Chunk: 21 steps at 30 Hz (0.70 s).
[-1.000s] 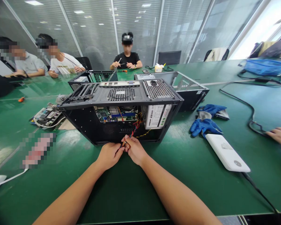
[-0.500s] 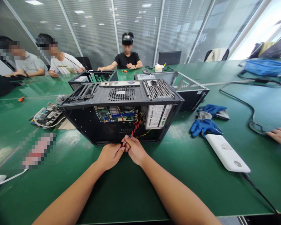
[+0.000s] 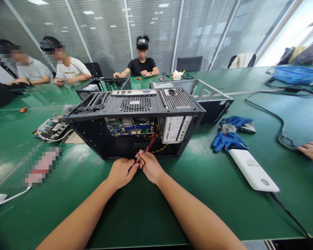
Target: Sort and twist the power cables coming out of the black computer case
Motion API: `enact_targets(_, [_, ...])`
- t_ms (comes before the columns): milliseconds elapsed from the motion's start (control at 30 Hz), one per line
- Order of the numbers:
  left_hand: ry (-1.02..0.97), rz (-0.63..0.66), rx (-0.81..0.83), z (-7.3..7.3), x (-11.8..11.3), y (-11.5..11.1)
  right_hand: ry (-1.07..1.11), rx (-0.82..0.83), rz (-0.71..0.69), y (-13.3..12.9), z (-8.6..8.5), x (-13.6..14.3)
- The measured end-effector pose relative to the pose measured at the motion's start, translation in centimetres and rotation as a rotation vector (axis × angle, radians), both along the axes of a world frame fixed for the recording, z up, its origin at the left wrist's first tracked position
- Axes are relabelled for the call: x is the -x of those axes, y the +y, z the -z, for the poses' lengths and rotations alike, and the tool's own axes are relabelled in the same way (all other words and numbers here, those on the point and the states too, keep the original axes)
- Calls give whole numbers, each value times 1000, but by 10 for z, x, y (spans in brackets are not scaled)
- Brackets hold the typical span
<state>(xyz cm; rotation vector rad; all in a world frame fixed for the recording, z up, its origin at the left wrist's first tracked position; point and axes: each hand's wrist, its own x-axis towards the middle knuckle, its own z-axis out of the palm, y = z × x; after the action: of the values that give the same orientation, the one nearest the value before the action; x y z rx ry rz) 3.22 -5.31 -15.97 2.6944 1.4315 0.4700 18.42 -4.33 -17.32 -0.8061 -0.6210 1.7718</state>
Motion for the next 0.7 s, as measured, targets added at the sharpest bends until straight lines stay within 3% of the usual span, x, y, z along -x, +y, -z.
enact_targets(700, [-36, 30, 70, -4, 0, 0, -18, -8, 0, 0, 0, 0])
